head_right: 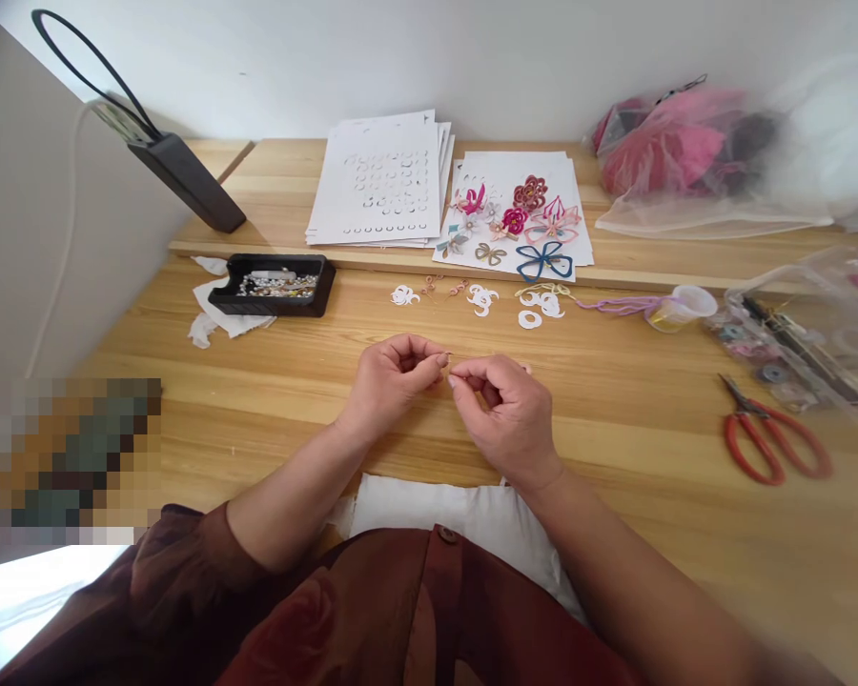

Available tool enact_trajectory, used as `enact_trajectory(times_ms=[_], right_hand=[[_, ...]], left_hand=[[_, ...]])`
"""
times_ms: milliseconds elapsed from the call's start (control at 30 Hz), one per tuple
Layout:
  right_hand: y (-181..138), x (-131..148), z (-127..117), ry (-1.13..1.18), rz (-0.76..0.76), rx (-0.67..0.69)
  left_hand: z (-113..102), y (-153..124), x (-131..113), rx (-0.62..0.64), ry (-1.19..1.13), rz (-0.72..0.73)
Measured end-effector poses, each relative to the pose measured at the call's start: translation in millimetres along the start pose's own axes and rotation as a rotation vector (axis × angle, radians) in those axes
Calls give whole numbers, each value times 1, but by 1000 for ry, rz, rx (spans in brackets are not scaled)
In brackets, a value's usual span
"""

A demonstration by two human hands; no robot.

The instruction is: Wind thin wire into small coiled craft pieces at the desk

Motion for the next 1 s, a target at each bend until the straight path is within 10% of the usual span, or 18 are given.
enact_trajectory(times_ms=[600, 1000], right_hand=[[17, -15, -9, 229, 104, 22], [14, -29, 5, 481, 353, 107]], left_hand=[[10, -4, 1, 353, -32, -216], [6, 2, 7, 188, -352, -227]])
Point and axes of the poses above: each hand's wrist, its own y-axis towards the middle knuckle, its own z-axis out of the palm, x = y × z, the point moved 5 cm from there along y, towards the middle knuckle, and after that the axes turned 4 degrees about x, right-handed, at the moved point
